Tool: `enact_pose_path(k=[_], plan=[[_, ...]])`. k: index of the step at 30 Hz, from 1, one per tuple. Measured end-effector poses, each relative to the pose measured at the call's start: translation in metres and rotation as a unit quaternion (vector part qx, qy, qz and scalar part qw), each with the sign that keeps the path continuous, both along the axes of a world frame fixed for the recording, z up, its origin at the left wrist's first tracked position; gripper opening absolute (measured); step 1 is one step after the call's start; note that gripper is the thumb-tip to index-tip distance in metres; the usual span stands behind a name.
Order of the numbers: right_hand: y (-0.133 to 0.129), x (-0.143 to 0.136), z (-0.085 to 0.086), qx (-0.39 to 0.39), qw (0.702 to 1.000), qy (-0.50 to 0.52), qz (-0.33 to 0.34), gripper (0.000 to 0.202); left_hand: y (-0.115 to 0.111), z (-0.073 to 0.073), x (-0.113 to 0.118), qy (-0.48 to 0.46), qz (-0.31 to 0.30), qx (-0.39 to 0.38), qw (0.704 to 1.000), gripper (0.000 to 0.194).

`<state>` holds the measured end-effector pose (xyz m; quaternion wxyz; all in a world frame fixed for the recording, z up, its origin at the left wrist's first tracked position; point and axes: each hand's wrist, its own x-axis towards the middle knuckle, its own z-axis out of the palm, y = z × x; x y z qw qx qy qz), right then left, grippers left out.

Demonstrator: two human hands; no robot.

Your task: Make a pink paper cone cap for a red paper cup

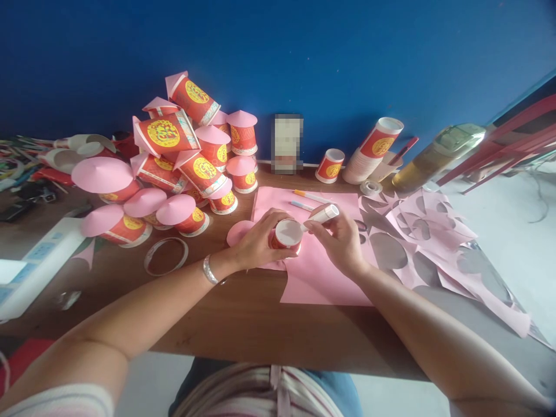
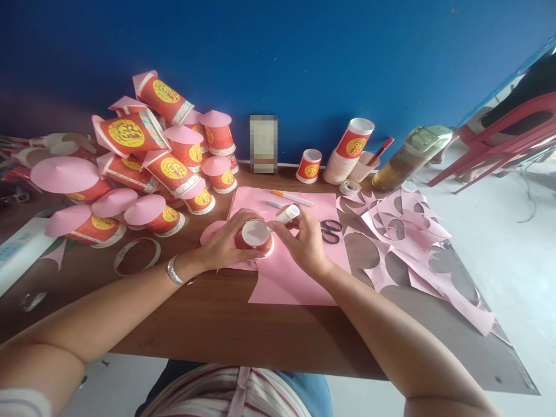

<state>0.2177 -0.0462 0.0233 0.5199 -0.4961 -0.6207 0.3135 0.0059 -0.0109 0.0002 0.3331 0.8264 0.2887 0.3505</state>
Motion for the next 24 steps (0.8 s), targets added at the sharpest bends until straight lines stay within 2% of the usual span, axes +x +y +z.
enact_pose_path(k=[5,11,17,24], plan=[[0.004,0.002,-0.003,-0.026,1.0,-0.001,-0.002,0.03,0.001,0.0,-0.003,0.011,-0.004,0.005,1.0,0.059],[0.005,0.005,-0.003,-0.026,0.999,0.031,-0.017,0.034,0.004,-0.01,-0.008,-0.016,0.0,-0.09,0.996,0.079],[0.0,0.002,0.001,0.005,1.0,0.024,0.007,0.036,0.003,-0.006,-0.009,-0.021,-0.018,-0.111,0.993,0.071],[0.001,0.002,0.003,-0.016,1.0,0.005,0.006,0.028,0.003,-0.002,-0.008,-0.019,-0.018,-0.11,0.994,0.069]])
